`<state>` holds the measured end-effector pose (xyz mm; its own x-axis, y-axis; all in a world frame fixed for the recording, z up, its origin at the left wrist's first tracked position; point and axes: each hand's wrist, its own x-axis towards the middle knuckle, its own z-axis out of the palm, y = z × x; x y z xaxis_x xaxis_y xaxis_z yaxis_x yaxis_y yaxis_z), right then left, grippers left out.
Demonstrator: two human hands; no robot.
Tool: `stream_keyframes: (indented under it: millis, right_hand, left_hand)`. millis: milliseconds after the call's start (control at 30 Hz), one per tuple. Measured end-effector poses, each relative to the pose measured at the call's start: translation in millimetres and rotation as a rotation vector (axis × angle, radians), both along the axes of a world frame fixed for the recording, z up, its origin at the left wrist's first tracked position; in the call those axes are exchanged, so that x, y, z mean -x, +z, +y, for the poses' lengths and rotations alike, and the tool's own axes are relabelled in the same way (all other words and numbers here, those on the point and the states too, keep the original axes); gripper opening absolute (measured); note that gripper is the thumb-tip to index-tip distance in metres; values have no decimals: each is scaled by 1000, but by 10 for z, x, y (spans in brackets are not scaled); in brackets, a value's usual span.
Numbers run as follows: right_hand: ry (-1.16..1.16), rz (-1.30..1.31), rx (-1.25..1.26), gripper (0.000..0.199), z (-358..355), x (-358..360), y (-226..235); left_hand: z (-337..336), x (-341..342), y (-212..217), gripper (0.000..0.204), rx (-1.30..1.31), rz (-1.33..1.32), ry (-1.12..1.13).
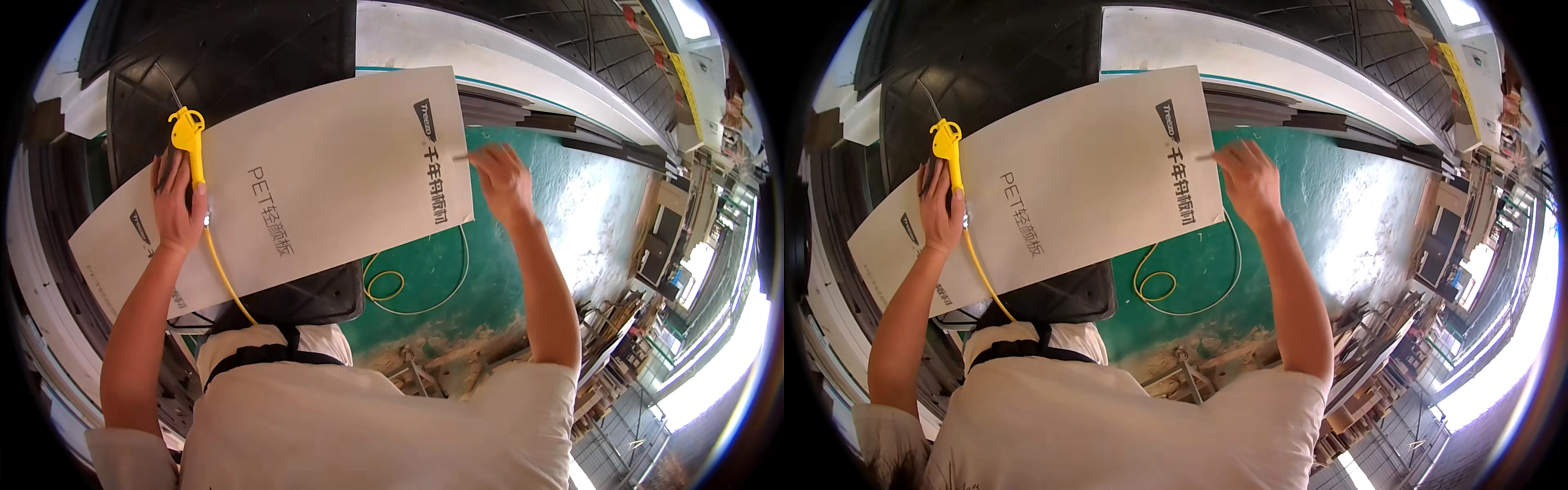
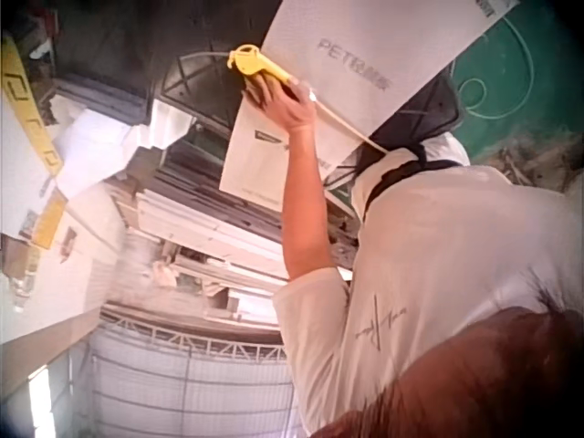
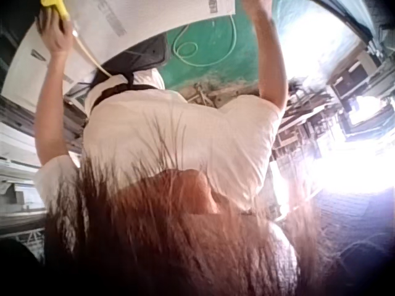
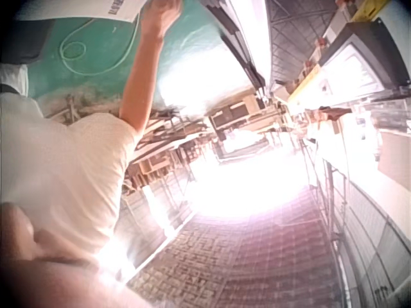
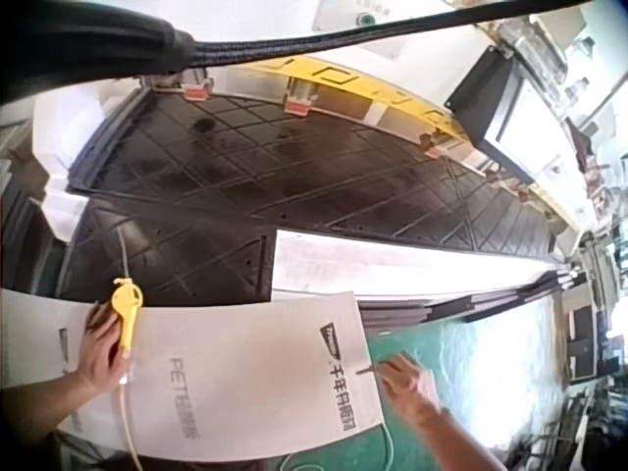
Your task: The person picks up large white rectangular boards from a stack and places them on a workbench. They use a yellow handheld tool to heat the surface of the board and then peel off a protective film layer. The person repeats this process for multiple boards, stacking the finished ones nearby.
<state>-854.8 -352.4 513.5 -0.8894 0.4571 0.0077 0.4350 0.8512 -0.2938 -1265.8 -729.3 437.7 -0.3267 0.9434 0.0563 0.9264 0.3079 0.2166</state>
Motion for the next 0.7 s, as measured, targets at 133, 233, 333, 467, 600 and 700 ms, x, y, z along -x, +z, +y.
stream_keyframes:
  millis: [133,233,333,467,600,700]
  right_hand:
    - [80,-37,71,28,-89,-142,-68]
    - [130,-200,210,28,-532,-1047,109]
    - [-83,-251,271,19,-704,-1399,90]
    - [-444,149,286,14,-911,-243,-148]
    - [-441,352,379,17,-1097,1060,-419]
    - [-345,439,168,13,-1074,1762,-624]
  left_hand:
    - [19,6,-25,58,-61,-50,18]
    - [-20,-6,-18,58,-47,-43,20]
    - [-28,-7,-10,59,-29,-20,28]
    - [0,-30,46,60,-8,-33,49]
    - [5,-26,57,60,-20,-54,46]
    - [19,-15,48,61,-17,-44,38]
